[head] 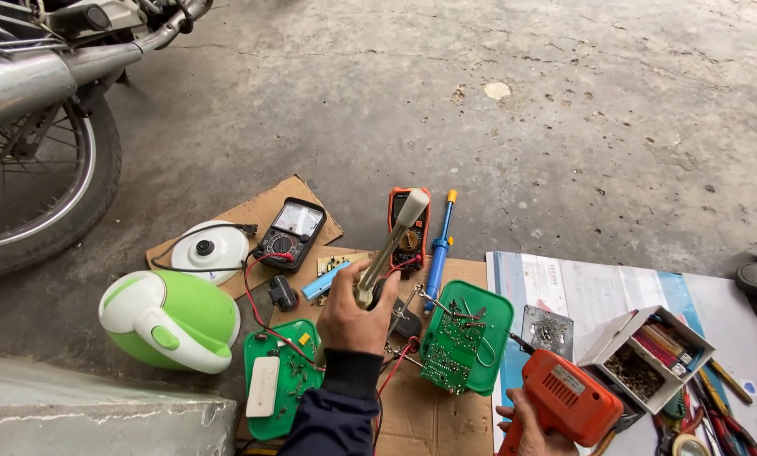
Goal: The person works on a green circuit board placed on a cardboard surface. They use a hot air gun to apply heat to the board and a soldering iron to work on specific components. Various tools and electronic parts are scattered around the workspace.
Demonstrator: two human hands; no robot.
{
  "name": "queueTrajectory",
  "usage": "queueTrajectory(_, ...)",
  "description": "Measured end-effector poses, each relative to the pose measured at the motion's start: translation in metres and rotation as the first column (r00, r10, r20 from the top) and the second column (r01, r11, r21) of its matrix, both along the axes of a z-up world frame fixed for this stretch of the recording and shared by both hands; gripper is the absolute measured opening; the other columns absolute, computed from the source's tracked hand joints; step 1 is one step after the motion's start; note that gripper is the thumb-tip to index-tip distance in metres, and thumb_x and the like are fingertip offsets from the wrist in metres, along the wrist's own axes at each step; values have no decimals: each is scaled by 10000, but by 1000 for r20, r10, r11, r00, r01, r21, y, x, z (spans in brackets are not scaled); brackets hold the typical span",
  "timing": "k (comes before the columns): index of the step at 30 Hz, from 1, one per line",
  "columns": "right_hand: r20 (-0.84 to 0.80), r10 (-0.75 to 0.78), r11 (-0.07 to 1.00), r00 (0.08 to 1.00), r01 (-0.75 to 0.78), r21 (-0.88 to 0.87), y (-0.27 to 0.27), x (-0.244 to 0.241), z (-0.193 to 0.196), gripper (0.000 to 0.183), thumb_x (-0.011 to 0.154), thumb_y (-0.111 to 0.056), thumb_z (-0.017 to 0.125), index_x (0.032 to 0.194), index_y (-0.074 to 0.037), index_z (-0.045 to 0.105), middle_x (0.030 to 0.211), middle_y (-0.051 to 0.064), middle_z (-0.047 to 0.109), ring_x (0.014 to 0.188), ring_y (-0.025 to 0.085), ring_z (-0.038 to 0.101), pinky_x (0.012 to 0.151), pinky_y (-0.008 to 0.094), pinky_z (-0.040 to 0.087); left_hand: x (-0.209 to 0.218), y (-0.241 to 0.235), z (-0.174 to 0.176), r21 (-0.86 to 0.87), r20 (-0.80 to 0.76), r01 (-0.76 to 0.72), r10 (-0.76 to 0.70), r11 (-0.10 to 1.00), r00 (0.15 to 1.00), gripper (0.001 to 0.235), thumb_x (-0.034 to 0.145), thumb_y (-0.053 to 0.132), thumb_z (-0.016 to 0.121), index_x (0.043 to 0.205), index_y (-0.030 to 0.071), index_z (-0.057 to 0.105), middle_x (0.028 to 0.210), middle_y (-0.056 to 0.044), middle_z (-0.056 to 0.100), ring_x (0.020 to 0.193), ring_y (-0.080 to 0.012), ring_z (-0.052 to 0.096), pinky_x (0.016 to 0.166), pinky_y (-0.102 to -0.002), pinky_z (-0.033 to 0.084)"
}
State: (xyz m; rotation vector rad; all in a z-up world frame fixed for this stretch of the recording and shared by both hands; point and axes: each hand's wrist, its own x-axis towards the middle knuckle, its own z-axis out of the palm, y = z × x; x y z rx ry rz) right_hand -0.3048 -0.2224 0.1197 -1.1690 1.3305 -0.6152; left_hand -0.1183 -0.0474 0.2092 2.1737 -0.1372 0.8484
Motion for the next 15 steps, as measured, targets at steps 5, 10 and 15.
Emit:
queueTrajectory(5, 66, 19, 998, 998, -14, -66, -18, 29, 41, 316, 1006, -198, 853, 1205, 40, 798, 1048, 170, 826, 769, 294, 783, 714, 403, 660, 29, -12, 1, 124, -84, 31, -20, 992, 996, 421, 839, 527, 971, 988, 262, 679, 772, 86, 733, 680, -196, 718, 525, -438, 545)
queueTrajectory(10, -52, 253, 963, 966, -257, -84, -71, 82, 55, 465, 917, -414, 825, 1274, -134, 721, 1283, 116, 756, 1272, 307, 678, 1212, 573, 472, 55, -9, -3, 207, -409, 239, -138, 949, 902, 594, 765, 562, 995, 1113, 230, 646, 870, -20, 782, 818, -325, 754, 615, -537, 564)
queueTrajectory(15, -40, 455, 886, 890, -457, -78, -111, 133, 17, 542, 835, -369, 874, 1286, -75, 825, 1186, 101, 809, 1089, 211, 683, 999, 367, 508, 74, -4, 5, 254, -404, 314, -194, 915, 894, 375, 868, 421, 947, 1077, 278, 670, 836, 10, 779, 803, -285, 752, 628, -498, 582)
